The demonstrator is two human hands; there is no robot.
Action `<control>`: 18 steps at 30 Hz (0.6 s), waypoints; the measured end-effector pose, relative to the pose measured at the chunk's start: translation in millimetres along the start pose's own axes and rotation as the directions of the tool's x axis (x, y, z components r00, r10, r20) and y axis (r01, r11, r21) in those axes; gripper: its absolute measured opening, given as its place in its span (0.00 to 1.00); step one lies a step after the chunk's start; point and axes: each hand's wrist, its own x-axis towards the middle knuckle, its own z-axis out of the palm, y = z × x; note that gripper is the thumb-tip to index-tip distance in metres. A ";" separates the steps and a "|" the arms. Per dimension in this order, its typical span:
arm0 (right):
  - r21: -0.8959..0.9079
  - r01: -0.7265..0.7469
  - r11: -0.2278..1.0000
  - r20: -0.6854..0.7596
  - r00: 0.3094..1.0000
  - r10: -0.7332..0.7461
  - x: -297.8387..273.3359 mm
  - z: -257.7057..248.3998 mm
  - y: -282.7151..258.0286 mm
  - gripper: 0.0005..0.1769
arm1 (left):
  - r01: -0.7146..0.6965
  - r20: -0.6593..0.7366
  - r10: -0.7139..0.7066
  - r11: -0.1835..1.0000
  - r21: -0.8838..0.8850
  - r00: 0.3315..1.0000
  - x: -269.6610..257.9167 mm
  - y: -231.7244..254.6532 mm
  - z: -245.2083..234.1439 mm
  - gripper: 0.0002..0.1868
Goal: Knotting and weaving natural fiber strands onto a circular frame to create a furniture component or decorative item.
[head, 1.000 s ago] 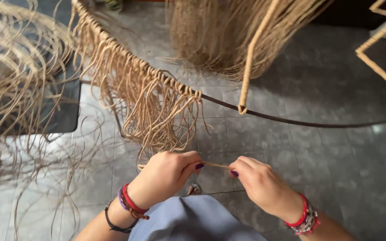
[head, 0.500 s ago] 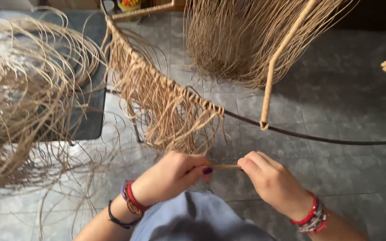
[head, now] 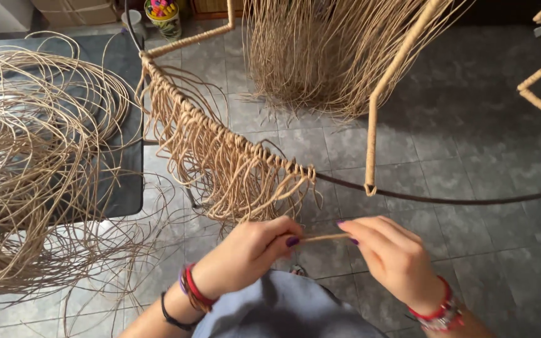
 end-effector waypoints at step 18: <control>-0.530 -0.213 0.821 0.094 0.947 0.307 92.3 -4.3 -19.5 0.03 | -0.082 -0.272 0.242 0.867 0.491 0.931 57.2 -15.6 69.0 0.43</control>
